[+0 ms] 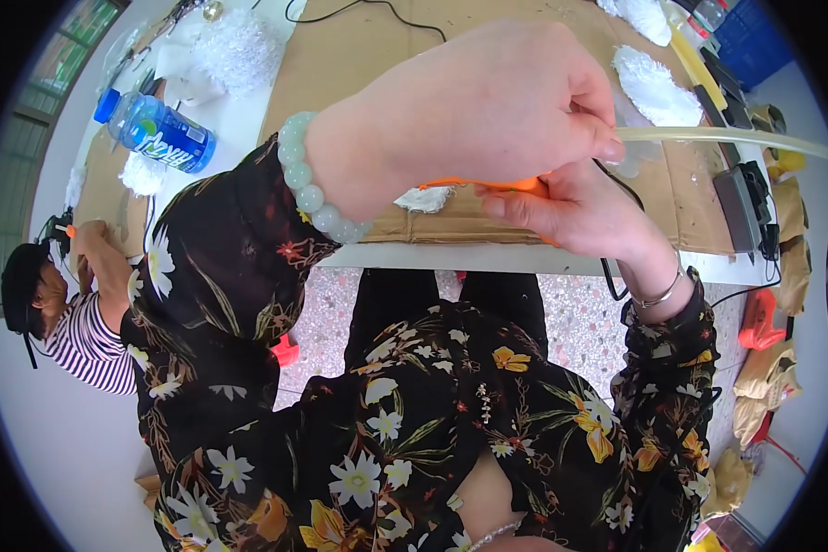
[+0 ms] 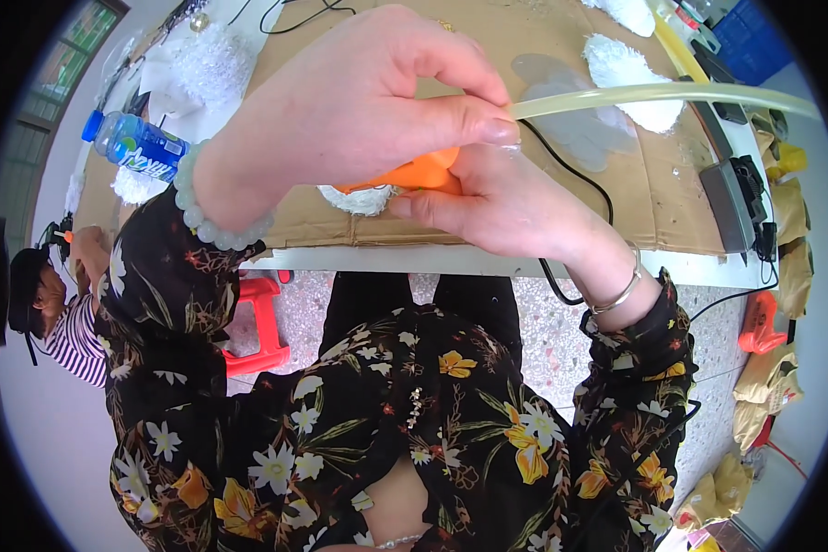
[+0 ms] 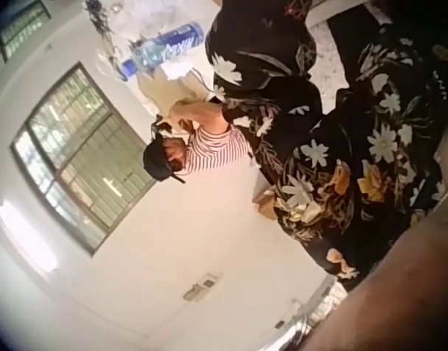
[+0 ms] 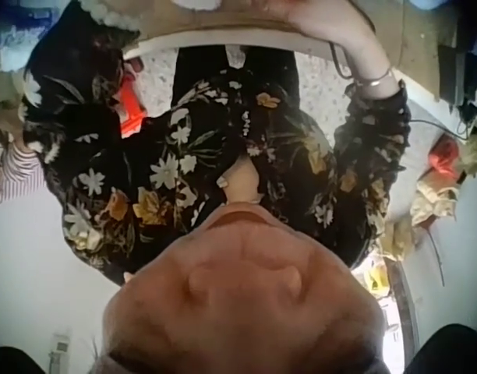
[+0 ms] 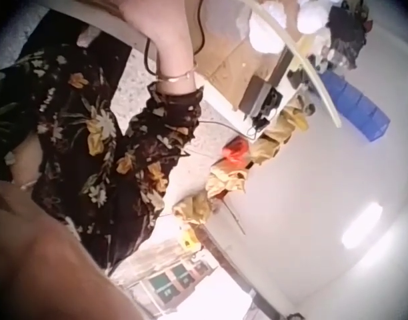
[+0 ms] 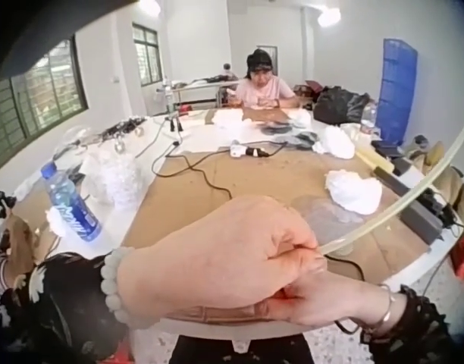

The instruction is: Use a hot glue gun to assemble parts of a white plush toy on a workbench.

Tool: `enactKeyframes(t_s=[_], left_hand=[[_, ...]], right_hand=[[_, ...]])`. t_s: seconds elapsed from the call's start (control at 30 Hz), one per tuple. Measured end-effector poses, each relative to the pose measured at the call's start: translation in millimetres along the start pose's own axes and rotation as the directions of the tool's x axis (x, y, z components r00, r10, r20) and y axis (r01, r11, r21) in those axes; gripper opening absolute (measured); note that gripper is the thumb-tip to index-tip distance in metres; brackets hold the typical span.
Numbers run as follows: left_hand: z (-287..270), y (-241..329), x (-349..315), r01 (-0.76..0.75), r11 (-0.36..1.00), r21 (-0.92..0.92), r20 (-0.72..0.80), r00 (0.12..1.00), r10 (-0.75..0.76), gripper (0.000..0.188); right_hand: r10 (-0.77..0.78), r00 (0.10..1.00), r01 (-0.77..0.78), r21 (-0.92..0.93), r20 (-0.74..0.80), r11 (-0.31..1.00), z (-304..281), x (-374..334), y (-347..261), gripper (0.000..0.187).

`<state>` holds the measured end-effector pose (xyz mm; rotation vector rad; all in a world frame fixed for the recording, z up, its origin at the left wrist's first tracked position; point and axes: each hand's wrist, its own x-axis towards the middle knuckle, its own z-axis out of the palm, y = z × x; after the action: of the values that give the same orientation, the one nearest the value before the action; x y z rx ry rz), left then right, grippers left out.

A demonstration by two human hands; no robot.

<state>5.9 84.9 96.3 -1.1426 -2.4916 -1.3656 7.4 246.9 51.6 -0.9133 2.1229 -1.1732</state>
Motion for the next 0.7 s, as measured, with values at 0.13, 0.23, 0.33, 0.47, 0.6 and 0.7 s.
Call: enactKeyframes(t_s=[0.13,0.23,0.33,0.47,0.6,0.7], left_hand=[[1.9,2.2,0.2,0.039,0.996,-0.08,-0.017,0.999,-0.041,0.018],[2.8,1.0,-1.8,0.054,0.993,-0.108,-0.034,0.998,-0.058,0.017],[1.7,3.7,-0.5,0.045,0.994,-0.104,-0.042,0.998,-0.049,0.017],[0.5,3.6,3.6,0.077,0.991,-0.113,0.008,0.997,-0.077,0.016],[-17.1,5.9,8.6,0.025,0.983,-0.182,0.09,0.996,-0.008,0.022],[-18.0,2.9,5.8,0.067,0.993,-0.101,0.132,0.99,-0.053,0.021]], right_hand=[[-0.033,0.999,0.037,0.156,-0.031,0.987,1.3,-1.4,1.9,0.022],[-0.141,0.987,0.15,0.141,-0.072,0.979,4.4,-1.0,7.2,0.022],[-0.087,0.993,0.098,0.166,-0.074,0.981,1.7,-4.6,-5.8,0.023],[0.062,0.996,-0.056,0.108,-0.057,0.993,-2.3,-3.5,-5.6,0.023],[-0.112,0.988,0.124,0.112,-0.105,0.986,-1.7,-0.7,9.4,0.024],[-0.135,0.987,0.142,0.075,-0.089,0.987,0.3,0.9,4.3,0.025]])
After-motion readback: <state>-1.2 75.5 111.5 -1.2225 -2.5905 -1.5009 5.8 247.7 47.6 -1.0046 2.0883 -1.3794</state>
